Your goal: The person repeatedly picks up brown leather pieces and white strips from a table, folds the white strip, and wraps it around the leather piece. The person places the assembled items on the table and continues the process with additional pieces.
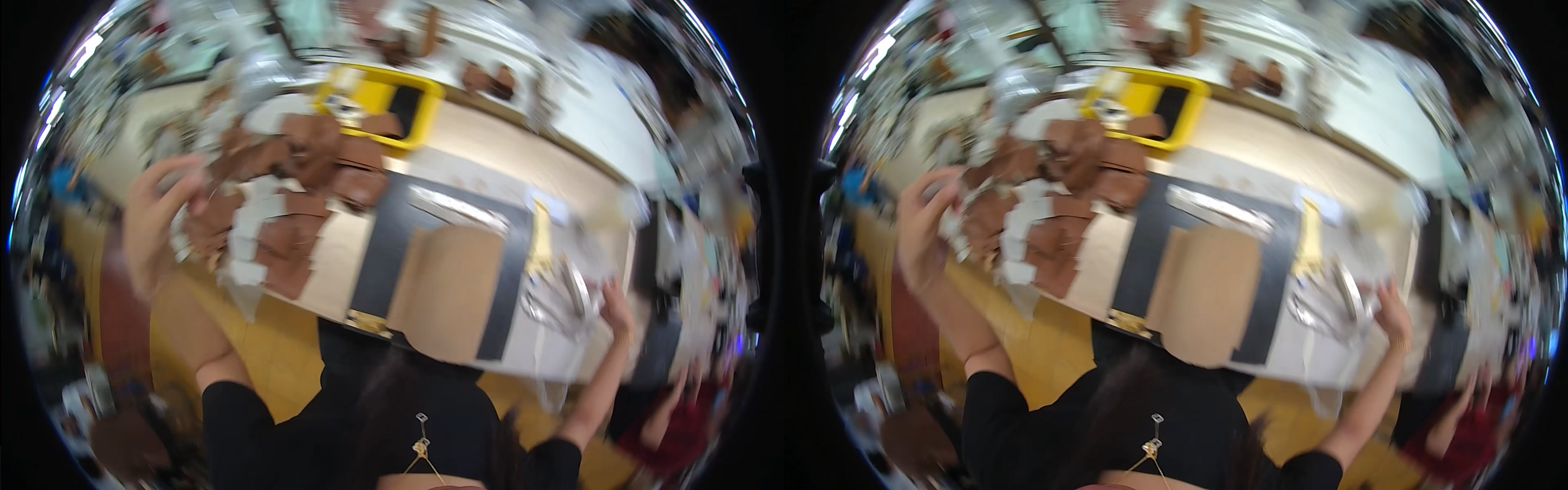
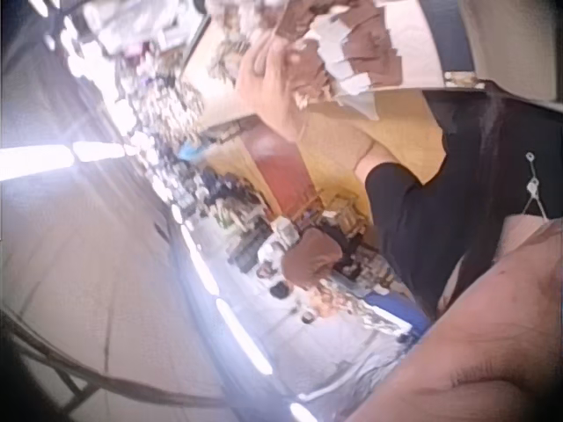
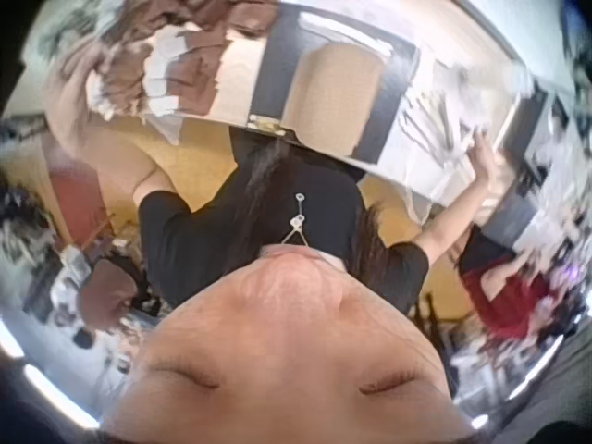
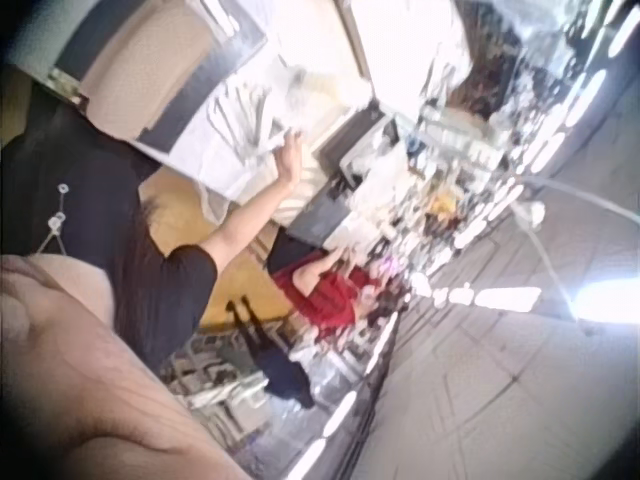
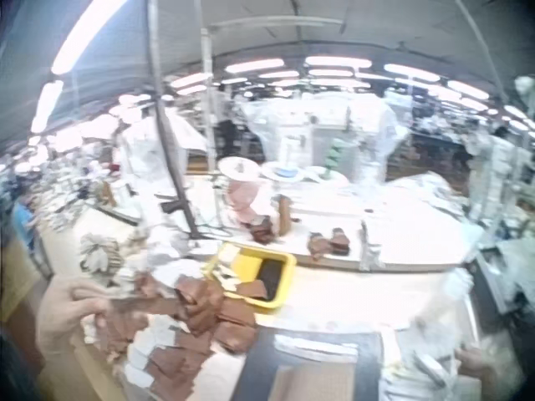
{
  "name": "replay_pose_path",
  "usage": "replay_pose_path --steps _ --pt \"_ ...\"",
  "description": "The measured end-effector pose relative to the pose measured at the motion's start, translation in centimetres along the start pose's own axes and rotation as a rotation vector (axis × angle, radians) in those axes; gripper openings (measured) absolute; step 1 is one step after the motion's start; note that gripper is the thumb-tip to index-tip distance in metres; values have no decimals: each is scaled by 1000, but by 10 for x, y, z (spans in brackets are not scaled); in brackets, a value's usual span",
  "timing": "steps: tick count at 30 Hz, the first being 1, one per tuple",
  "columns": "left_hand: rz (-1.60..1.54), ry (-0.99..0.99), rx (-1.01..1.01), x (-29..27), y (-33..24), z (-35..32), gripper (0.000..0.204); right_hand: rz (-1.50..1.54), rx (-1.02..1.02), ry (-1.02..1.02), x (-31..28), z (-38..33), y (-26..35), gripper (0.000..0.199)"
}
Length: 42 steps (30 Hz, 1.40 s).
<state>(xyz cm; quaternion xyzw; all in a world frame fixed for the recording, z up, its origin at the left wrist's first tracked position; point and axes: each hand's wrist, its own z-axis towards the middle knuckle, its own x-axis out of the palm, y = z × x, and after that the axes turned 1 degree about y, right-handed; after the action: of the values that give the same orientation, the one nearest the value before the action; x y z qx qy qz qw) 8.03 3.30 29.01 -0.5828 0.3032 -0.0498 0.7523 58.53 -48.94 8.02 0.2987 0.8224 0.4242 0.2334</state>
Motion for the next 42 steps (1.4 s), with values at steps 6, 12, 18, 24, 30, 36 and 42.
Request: replay_pose_path --steps 6,12,18,24,30,36,42 --pt "-373 574 83 116 -42 -61 30 291 102 55 7 -16 -1 57" --pt "-453 976 -338 209 -20 -86 20 284 -40 -14 30 -39 4 38" --pt "-325 912 -463 220 21 -89 20 262 -131 34 53 -47 6 25" --pt "-359 865 -497 219 33 -96 19 -820 -418 -256 85 -50 15 22" --pt "-430 817 -528 218 37 -100 19 -514 -402 -242 104 -57 3 14" --pt "-487 769 -586 217 36 -103 15 -343 -337 -216 114 -57 -14 13" --pt "-310 759 -42 216 8 -107 9 -104 -141 -145 122 -68 3 17"
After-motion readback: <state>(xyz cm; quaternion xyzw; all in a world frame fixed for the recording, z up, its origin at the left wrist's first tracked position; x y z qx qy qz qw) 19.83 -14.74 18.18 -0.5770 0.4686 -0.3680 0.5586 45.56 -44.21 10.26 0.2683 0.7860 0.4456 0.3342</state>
